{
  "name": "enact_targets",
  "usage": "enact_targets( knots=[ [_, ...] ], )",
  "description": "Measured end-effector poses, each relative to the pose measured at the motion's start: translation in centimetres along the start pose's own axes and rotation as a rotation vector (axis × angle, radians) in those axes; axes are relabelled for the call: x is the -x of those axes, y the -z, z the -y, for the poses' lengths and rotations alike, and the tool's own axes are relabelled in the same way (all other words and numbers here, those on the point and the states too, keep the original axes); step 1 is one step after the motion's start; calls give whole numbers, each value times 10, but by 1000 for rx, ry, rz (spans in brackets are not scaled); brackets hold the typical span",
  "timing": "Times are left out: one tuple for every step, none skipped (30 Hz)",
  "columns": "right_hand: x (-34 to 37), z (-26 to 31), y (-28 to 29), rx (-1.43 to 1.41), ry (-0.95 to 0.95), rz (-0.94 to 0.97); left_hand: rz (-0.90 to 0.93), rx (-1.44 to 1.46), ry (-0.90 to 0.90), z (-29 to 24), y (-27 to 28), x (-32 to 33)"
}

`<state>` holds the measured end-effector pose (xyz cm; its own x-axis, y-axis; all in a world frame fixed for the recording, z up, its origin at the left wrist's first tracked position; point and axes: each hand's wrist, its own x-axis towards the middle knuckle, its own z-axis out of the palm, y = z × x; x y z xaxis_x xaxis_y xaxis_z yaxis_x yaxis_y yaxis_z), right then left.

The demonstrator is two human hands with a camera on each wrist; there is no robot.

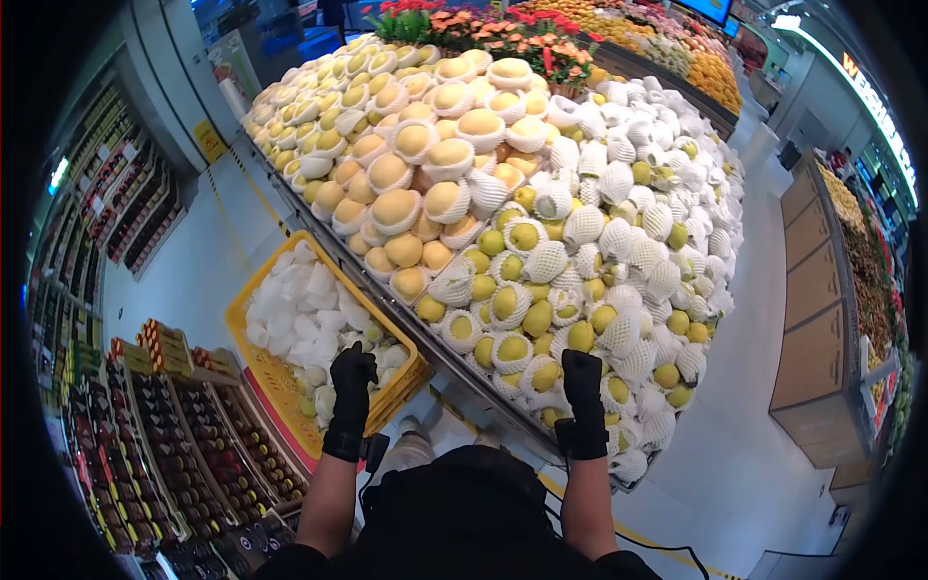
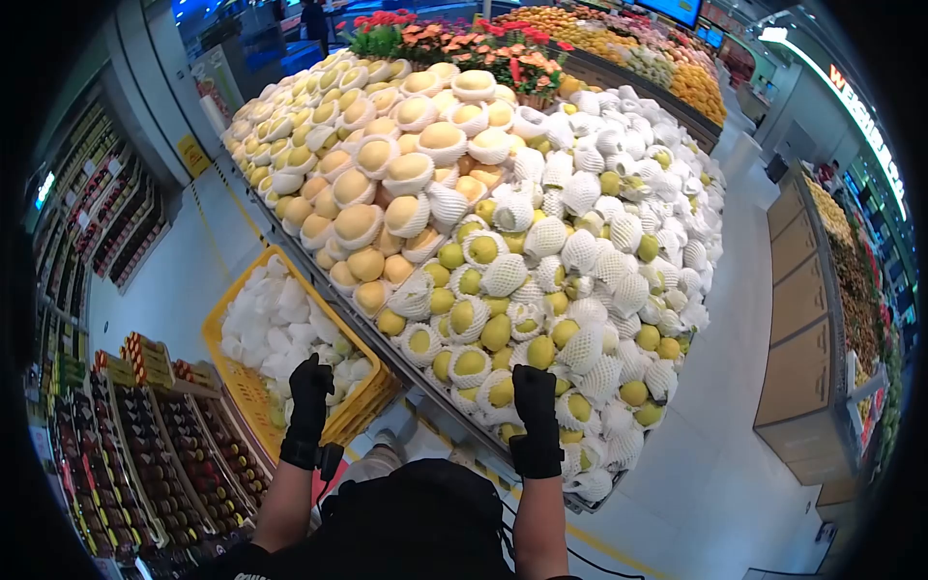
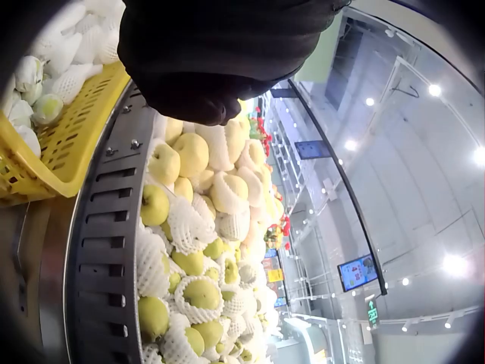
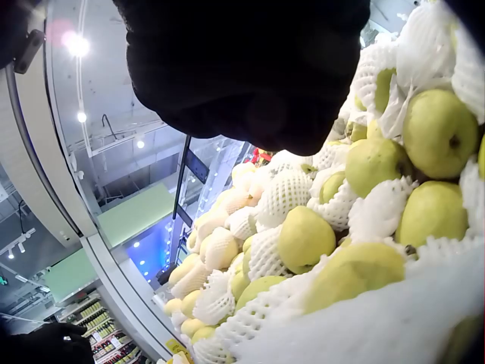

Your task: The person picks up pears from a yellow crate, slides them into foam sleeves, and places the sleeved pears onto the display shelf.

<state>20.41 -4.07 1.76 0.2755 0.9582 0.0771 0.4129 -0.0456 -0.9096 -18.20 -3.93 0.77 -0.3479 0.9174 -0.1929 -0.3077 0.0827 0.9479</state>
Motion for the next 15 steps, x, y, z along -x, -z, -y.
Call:
enact_targets(
  knots=[
    [0, 7, -4, 9, 3, 8, 23, 17, 1, 2, 13, -3],
    [0, 16, -9, -76, -13, 31, -16, 46, 41, 4, 25, -5],
    [-4, 14, -18, -71, 1, 24, -53, 75, 81, 2, 33, -8],
    [-7, 7, -26, -65, 12, 18, -89, 102, 125, 0, 42, -11],
    [-7, 0, -33, -58, 15, 12, -87, 82, 96, -2, 52, -12],
    [-7, -1, -41, -72, -5, 11, -86, 59, 73, -4, 62, -14],
    [-5, 6, -48, -77, -23, 0, -83, 31, 57, -7, 73, -16],
    [-1, 14, -55, -64, -16, -7, -120, 48, 75, 0, 91, -26],
    [3, 23, -61, -45, -6, -11, -137, 73, 128, -7, 100, -26],
    [7, 26, -68, -35, -42, 9, -186, 20, 91, -10, 108, -27],
    [12, 27, -76, -24, -53, 28, -231, -38, 54, -12, 116, -28],
    [16, 29, -85, -16, -60, 44, -229, 120, 169, -14, 131, -33],
    [20, 32, -94, -10, -66, 59, -254, 76, 151, -9, 142, -33],
    [23, 37, -103, 18, -63, 61, -274, 33, 126, -5, 152, -36],
    [26, 39, -111, 39, -74, 79, -291, -10, 100, -5, 158, -38]
  ],
)
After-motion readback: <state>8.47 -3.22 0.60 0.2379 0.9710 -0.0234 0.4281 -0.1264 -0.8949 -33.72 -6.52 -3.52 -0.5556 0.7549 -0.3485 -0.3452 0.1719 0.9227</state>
